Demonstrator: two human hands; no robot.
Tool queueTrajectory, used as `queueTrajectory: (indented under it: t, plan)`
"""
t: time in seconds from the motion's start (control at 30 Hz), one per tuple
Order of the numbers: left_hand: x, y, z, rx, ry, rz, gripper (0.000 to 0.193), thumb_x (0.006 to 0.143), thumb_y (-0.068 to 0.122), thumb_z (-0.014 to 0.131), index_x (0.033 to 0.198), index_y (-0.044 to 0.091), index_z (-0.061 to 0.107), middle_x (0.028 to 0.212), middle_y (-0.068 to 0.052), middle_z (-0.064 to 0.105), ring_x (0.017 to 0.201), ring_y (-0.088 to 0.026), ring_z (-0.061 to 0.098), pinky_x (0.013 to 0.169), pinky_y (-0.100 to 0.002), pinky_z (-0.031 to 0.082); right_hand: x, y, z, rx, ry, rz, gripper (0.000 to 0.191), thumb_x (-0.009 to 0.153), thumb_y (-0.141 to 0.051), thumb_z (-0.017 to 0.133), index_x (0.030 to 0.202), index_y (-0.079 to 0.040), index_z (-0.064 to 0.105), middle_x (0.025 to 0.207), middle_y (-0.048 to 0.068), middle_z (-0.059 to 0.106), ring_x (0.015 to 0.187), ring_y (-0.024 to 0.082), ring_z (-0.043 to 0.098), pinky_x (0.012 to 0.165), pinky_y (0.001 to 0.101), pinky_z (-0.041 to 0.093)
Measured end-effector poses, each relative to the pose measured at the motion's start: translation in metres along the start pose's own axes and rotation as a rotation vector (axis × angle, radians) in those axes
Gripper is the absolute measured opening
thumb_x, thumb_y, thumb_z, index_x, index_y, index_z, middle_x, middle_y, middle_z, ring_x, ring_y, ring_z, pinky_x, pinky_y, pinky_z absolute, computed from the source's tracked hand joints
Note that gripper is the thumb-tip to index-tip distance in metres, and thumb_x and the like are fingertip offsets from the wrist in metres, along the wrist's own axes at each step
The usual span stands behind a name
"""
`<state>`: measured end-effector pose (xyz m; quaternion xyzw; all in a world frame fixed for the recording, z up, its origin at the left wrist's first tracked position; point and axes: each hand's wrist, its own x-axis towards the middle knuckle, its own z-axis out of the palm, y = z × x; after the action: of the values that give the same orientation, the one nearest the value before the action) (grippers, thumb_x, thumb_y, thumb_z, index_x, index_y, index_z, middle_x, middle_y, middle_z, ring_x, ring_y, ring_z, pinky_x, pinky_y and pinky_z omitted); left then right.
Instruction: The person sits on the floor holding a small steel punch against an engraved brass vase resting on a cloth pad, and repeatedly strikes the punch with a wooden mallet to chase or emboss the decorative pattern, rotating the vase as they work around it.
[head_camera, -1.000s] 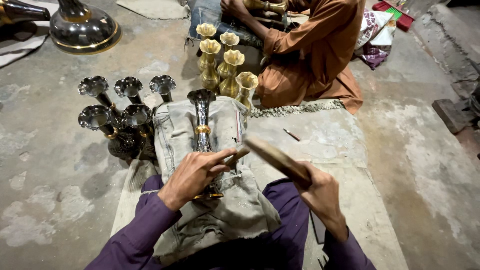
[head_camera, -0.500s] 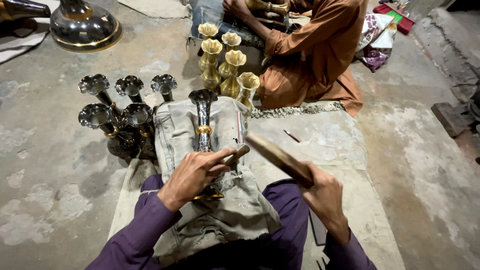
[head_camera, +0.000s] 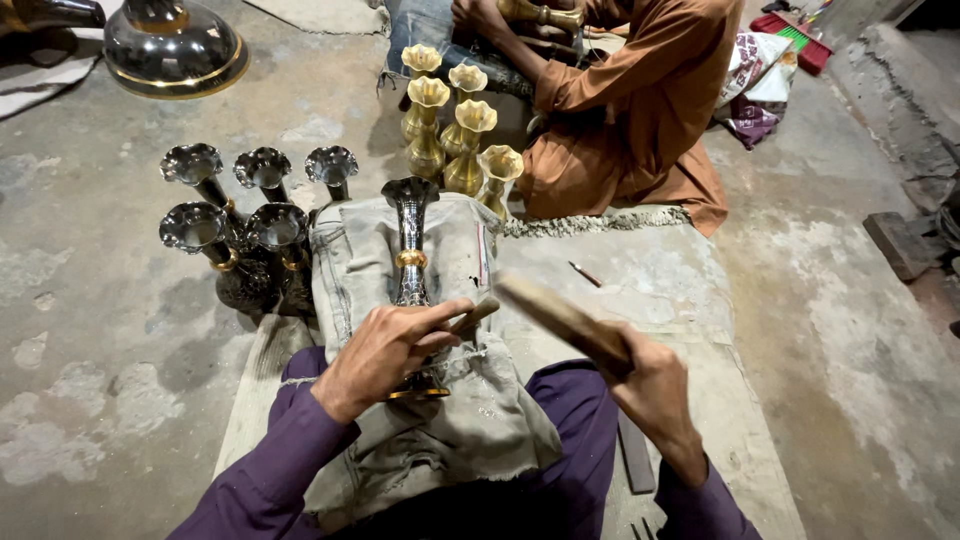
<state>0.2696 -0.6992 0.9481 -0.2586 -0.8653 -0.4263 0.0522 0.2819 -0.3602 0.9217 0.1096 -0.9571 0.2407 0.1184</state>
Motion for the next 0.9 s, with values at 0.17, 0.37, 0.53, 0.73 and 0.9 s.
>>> queueTrajectory:
  t: [0.17,0.37,0.53,0.73,0.9]
  plan:
    - [0.002,0.0,-0.002,-0.02,-0.028,-0.004,0.046,0.089,0.017,0.073,0.135,0.017,0.065,0.089,-0.015,0.077,0.064,-0.03,0.072,0.059,-0.04,0.055,0.003,0.001,-0.005,0.345,-0.02,-0.141,0.033,0.088,-0.015,0.078,0.116,-0.003,0.066,0.087,0.007,0.075,0.071,0.012,0.069,0.063,0.0303,0.057]
    - [-0.002,0.001,-0.003,-0.024,0.012,0.004,0.046,0.089,0.018,0.073,0.134,0.016,0.065,0.091,-0.016,0.077,0.068,-0.033,0.072,0.06,-0.04,0.055,0.002,0.002,-0.006,0.399,-0.042,0.149,0.031,0.086,-0.016,0.082,0.112,-0.003,0.07,0.07,0.012,0.07,0.061,0.019,0.064,0.057,0.0357,0.052]
    - [0.0,-0.003,-0.002,0.002,0.008,0.02,0.047,0.089,0.019,0.074,0.134,0.017,0.065,0.091,-0.016,0.076,0.067,-0.033,0.072,0.061,-0.041,0.056,0.001,0.002,-0.006,0.139,0.018,0.103,0.032,0.084,-0.016,0.084,0.113,-0.009,0.072,0.076,0.015,0.073,0.065,0.028,0.067,0.058,0.0417,0.051]
    - [0.0,-0.005,-0.001,0.007,-0.019,0.006,0.047,0.088,0.019,0.074,0.135,0.017,0.065,0.091,-0.015,0.077,0.067,-0.03,0.073,0.061,-0.04,0.057,0.007,-0.001,-0.013,0.162,0.031,-0.083,0.038,0.085,-0.014,0.079,0.121,-0.007,0.068,0.094,0.012,0.077,0.079,0.021,0.077,0.065,0.0352,0.06]
    - [-0.002,-0.004,0.001,-0.045,0.036,0.006,0.048,0.088,0.021,0.072,0.135,0.018,0.064,0.093,-0.01,0.08,0.066,-0.024,0.076,0.061,-0.037,0.059,0.01,-0.006,-0.014,0.202,-0.022,-0.021,0.033,0.084,-0.014,0.079,0.115,-0.008,0.068,0.096,0.011,0.073,0.077,0.025,0.071,0.065,0.0373,0.058]
